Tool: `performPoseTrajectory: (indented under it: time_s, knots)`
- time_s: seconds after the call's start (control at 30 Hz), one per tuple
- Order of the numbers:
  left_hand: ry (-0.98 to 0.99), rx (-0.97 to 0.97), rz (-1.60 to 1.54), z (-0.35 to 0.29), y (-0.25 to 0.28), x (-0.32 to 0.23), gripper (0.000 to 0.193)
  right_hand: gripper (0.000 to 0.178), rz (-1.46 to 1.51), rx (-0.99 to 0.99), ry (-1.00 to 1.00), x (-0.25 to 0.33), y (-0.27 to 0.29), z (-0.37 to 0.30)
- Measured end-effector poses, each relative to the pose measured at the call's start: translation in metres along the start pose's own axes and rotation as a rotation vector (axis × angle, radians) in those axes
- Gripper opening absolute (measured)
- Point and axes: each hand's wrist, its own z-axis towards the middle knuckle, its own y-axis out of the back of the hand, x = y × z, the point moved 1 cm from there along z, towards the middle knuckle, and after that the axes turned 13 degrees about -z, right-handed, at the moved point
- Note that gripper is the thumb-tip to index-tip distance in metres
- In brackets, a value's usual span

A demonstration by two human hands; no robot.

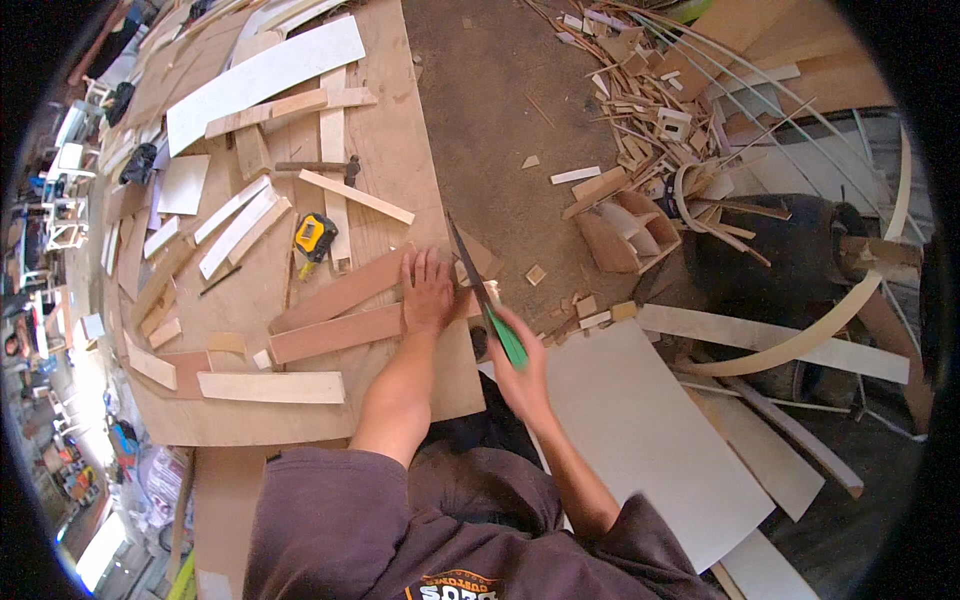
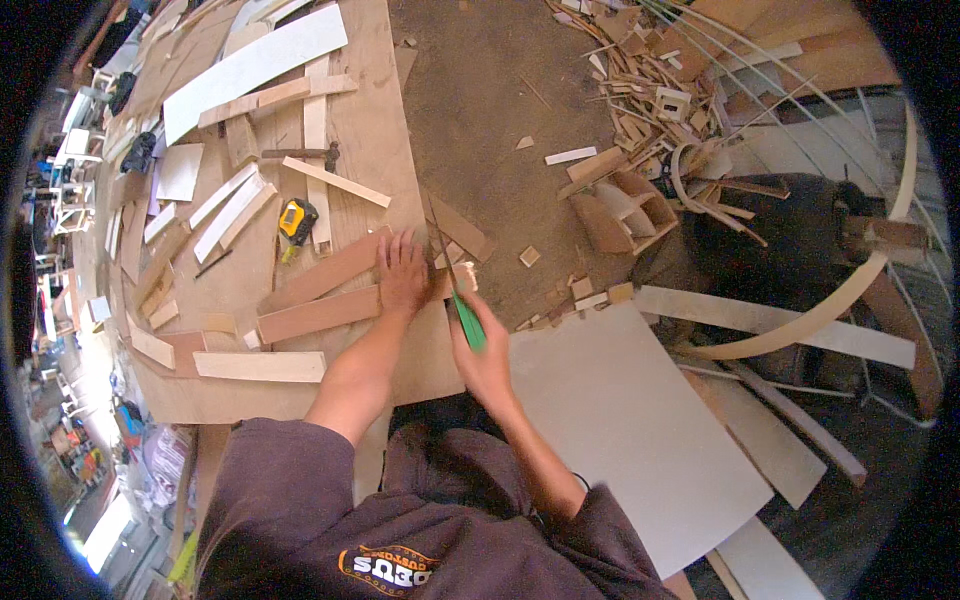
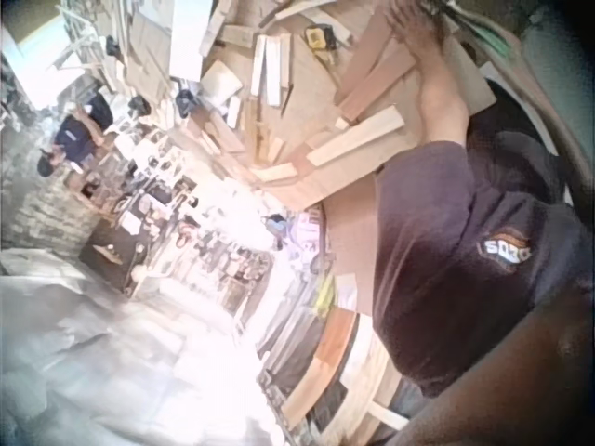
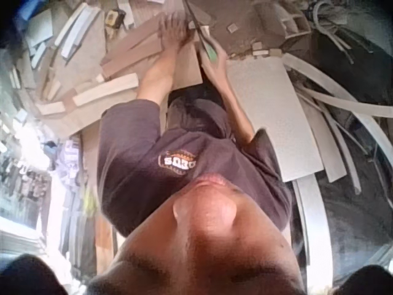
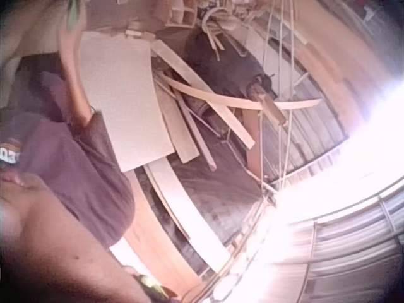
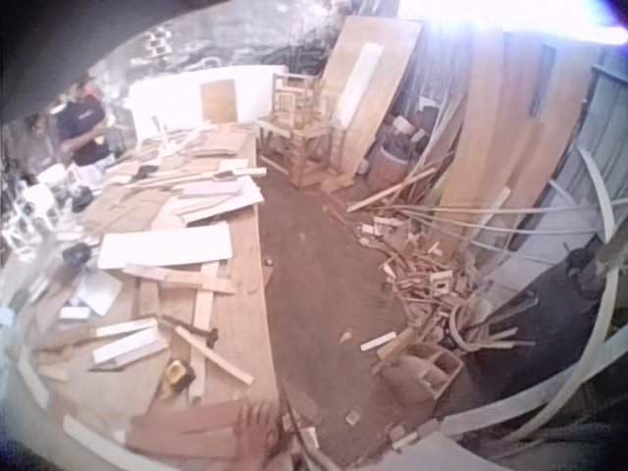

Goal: The person measures a piece of wood with a tape measure and then cuts it using a hand saw on a workbench.

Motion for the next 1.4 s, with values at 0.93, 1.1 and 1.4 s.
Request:
performPoseTrajectory:
  time_s: [0.93, 1.1, 1.4]
  knots:
    - [0.038, 0.017, 0.033, -0.013, -0.025, 0.012, 0.044, 0.045, 0.021, 0.003, -0.018, -0.001, 0.006, -0.014]
    - [0.101, 0.050, -0.050, -0.005, 0.004, -0.007, 0.041, 0.047, 0.038, 0.100, -0.162, 0.023, 0.059, -0.065]
    - [0.062, -0.011, 0.003, -0.006, -0.020, 0.009, 0.039, 0.045, 0.033, -0.010, 0.011, 0.025, -0.003, 0.020]
